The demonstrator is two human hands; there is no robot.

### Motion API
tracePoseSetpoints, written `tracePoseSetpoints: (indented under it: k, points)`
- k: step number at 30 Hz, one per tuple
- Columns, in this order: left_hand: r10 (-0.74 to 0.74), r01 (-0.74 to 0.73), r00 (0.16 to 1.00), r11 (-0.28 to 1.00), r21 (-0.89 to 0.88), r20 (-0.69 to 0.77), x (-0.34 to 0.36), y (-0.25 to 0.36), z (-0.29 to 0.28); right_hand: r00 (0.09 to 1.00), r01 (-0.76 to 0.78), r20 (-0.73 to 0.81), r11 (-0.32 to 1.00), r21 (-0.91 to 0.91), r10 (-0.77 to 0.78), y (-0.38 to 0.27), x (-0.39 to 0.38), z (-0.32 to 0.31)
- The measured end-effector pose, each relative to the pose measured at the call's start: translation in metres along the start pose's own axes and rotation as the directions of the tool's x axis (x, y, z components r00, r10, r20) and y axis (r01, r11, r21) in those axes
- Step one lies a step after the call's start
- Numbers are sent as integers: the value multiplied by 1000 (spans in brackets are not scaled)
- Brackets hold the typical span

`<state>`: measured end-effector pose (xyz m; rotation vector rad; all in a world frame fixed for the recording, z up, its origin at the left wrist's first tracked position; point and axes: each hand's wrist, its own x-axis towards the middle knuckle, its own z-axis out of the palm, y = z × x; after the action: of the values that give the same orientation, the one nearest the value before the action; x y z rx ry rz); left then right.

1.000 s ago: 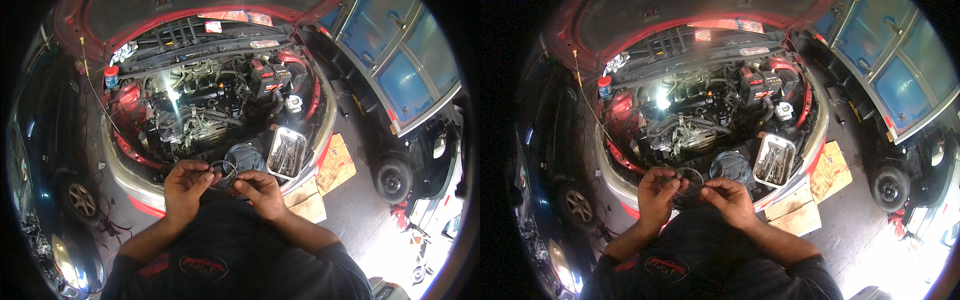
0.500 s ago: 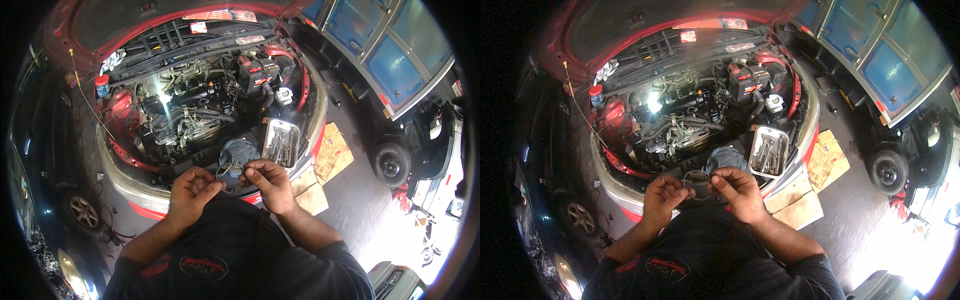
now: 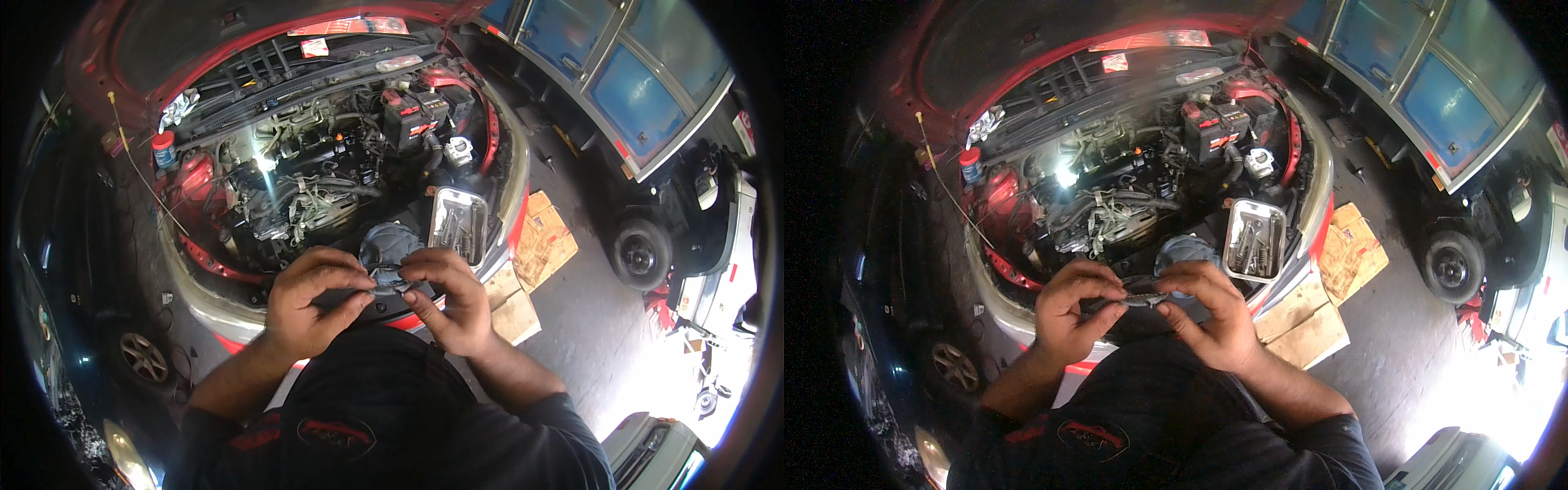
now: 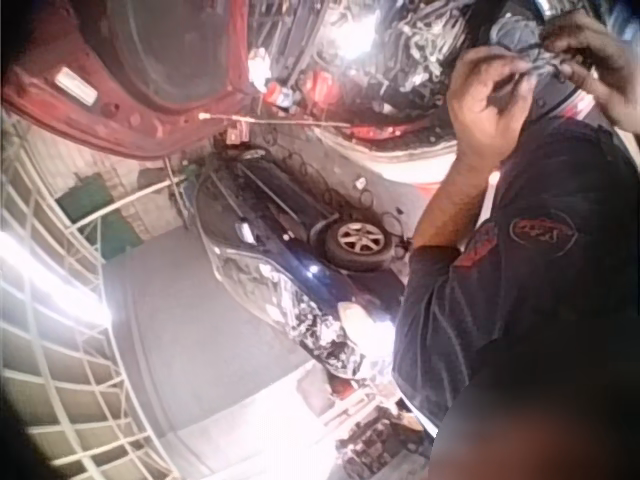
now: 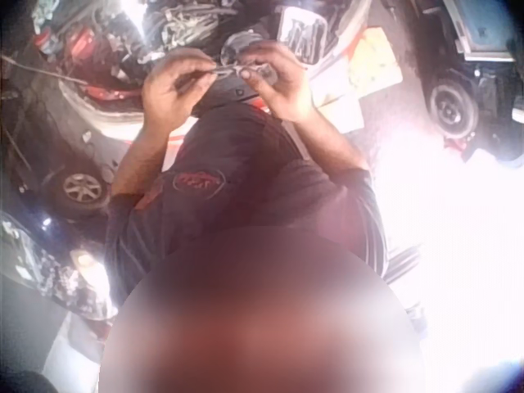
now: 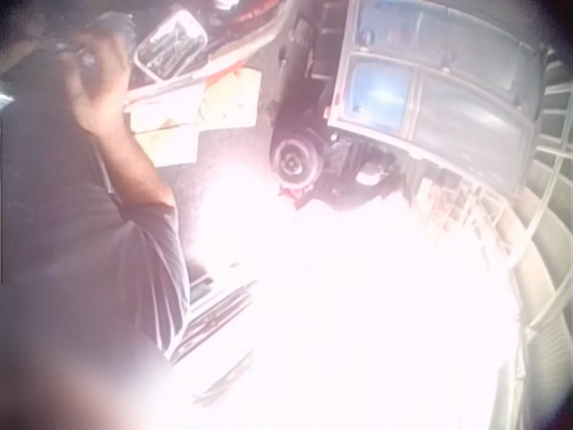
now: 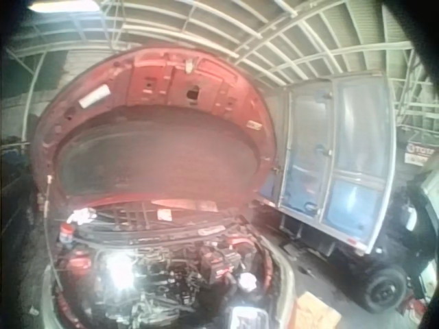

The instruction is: The person works on a car engine with the hood open, using a wrench to tighten bolts on the engine block. They then open a small box, remove a gasket, and place it onto the engine. The person continues to adjust components within the engine bay.

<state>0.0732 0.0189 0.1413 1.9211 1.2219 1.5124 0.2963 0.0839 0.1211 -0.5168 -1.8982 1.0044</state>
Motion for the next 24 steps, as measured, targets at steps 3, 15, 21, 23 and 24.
tracePoseSetpoints:
  k: [3, 15, 21, 23, 24]
  points:
    - [194, -194, 981, 977, 88, 2, 5, 5, -3, 981, 173, -60, 972, -161, -185, -11, 1, -2]
    - [377, -379, 925, 899, 218, 52, 5, 17, -16, 944, 255, -148, 935, -246, -296, -25, -3, 4]
    - [455, -451, 888, 836, 312, 64, 4, 19, -20, 925, 286, -169, 916, -282, -341, -30, -5, 10]
    - [468, -462, 881, 827, 319, 64, 4, 18, -21, 920, 292, -164, 903, -314, -355, -33, -5, 11]
    - [471, -466, 879, 824, 323, 70, 4, 17, -22, 919, 291, -161, 895, -338, -359, -34, -5, 11]
